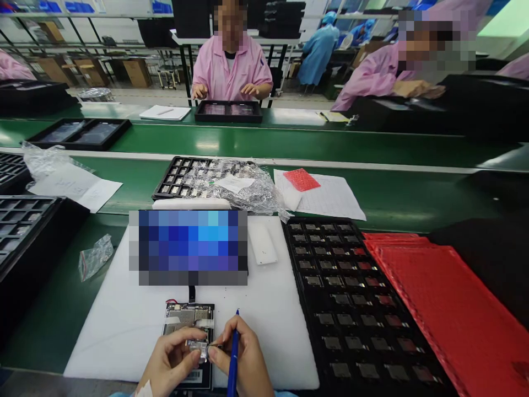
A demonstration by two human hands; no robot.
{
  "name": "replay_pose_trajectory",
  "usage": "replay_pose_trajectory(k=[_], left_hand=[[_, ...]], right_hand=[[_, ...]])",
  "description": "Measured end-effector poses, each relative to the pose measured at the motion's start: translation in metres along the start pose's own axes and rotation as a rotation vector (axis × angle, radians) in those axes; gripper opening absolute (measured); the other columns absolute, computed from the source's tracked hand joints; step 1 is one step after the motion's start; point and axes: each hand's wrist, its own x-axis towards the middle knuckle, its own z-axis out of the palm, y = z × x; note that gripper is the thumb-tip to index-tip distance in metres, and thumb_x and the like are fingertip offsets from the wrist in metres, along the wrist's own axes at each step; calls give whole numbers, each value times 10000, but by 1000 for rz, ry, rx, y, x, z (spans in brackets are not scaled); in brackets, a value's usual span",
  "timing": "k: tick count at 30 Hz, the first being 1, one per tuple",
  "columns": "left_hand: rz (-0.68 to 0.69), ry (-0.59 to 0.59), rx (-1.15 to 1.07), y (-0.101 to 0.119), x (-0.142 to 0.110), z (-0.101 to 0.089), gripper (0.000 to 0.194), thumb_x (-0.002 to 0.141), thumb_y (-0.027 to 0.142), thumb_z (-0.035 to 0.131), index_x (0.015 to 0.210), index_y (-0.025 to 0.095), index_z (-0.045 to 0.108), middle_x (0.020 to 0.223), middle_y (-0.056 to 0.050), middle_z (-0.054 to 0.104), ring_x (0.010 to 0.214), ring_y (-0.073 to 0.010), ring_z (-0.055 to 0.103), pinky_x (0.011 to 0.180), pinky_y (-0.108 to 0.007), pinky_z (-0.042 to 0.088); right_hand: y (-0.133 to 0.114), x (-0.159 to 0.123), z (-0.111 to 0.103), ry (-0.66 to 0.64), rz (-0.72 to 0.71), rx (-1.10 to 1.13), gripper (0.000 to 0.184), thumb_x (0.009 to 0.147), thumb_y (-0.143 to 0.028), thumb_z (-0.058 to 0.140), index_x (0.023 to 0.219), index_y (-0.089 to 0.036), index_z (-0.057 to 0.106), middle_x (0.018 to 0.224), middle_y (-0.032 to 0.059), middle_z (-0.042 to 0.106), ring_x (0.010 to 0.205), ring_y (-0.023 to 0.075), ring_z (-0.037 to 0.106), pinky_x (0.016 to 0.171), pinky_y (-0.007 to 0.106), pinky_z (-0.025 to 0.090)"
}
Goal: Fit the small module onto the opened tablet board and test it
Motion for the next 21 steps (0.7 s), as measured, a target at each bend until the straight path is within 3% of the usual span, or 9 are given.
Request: replay_pose_trajectory(k=[10, 14, 21], left_hand=[[39, 9, 9, 0, -1, 0, 343, 627, 479, 801, 802, 187, 765, 712, -17, 601, 600, -98, 566, 554, -165, 461], [129, -4, 169, -3, -2, -2, 339, 681, 514, 740, 811, 203, 771, 726, -48, 615, 617, -131, 594, 544, -182, 492], [175, -11, 417, -2, -5, -3, 383, 724, 553, 670, 807, 197, 786, 652, -71, 636, 591, -157, 638, 536, -190, 523]], right_hand=[[-5, -2, 4, 60, 19, 16, 430, 619, -386, 835, 695, -211, 449, 620, -43, 632, 562, 101, 567, 593, 218, 442], [-9, -4, 5, 101, 20, -50, 391, 622, -320, 834, 696, -208, 467, 642, -34, 649, 592, 108, 578, 608, 214, 436], [-10, -2, 2, 29, 48, -229, 321, 613, -236, 785, 641, -205, 467, 596, -28, 631, 549, 115, 553, 557, 210, 413]])
